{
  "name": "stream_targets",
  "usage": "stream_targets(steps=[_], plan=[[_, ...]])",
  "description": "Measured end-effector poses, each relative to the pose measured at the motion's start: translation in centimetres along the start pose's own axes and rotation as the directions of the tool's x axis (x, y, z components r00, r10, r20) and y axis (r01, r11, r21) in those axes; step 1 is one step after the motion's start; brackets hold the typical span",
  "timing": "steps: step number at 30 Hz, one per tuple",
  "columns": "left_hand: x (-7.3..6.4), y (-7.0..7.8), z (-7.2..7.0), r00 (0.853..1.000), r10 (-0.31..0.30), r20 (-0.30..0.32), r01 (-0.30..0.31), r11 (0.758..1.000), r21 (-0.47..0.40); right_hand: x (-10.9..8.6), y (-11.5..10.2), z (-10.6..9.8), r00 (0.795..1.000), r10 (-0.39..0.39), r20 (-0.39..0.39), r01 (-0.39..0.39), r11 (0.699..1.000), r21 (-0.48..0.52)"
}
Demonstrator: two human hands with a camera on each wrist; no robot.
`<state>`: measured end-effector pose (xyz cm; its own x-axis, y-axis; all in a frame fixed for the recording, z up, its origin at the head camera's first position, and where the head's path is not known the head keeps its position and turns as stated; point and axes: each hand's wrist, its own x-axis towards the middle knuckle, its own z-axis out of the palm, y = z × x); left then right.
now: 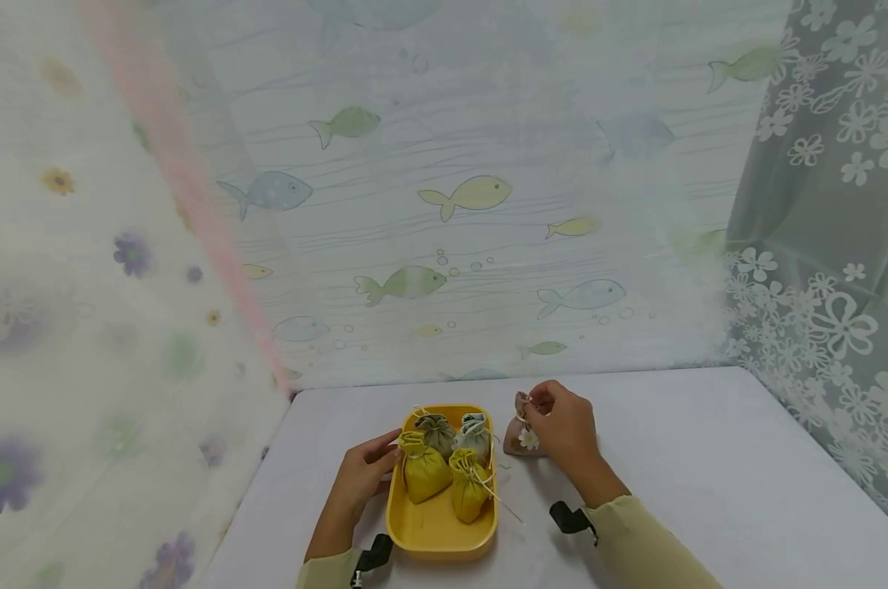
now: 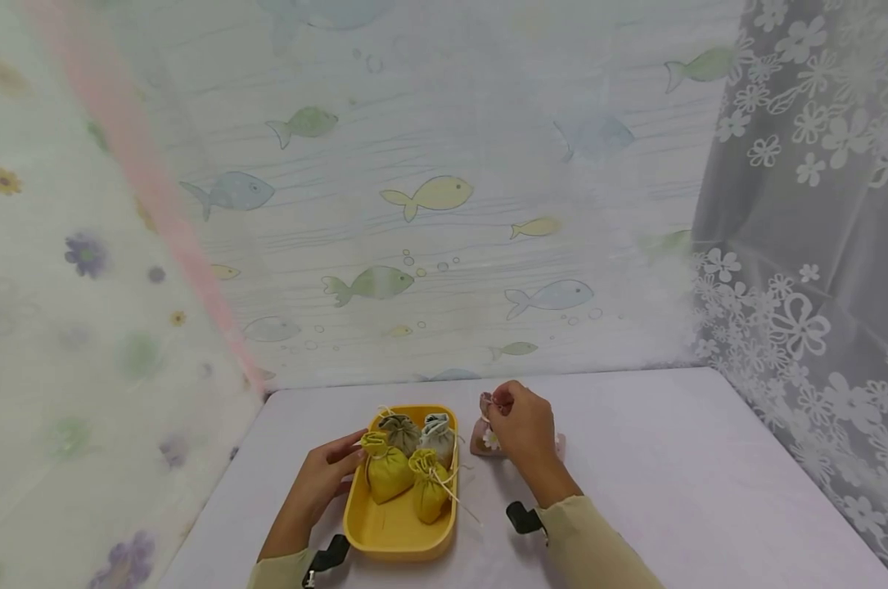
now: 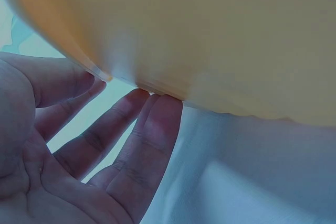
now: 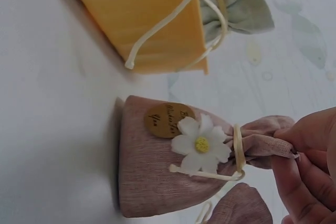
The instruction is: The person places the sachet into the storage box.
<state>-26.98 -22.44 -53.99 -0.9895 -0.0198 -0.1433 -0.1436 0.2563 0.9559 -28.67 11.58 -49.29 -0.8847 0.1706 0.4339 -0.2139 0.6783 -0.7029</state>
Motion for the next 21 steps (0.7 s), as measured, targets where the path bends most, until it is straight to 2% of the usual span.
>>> stream_targets(steps=[5,12,21], plan=[[-0.1,0.1,0.0,1.000,-0.005,-0.001,0.005,1.000,0.002,0.0,-0.4,-0.5,1.000,-0.011,-0.006,0.011,0.999,0.031],[-0.1,0.1,0.2,1.000,-0.012,-0.006,0.012,1.000,0.004,0.3,-1.5,-1.6,0.996,-0.082,-0.046,0.087,0.990,0.111],[0.0,0.0,0.0,1.000,-0.003,-0.003,0.003,1.000,0.005,0.4,-3.2,-2.9,0.988,-0.142,-0.055,0.148,0.979,0.137]])
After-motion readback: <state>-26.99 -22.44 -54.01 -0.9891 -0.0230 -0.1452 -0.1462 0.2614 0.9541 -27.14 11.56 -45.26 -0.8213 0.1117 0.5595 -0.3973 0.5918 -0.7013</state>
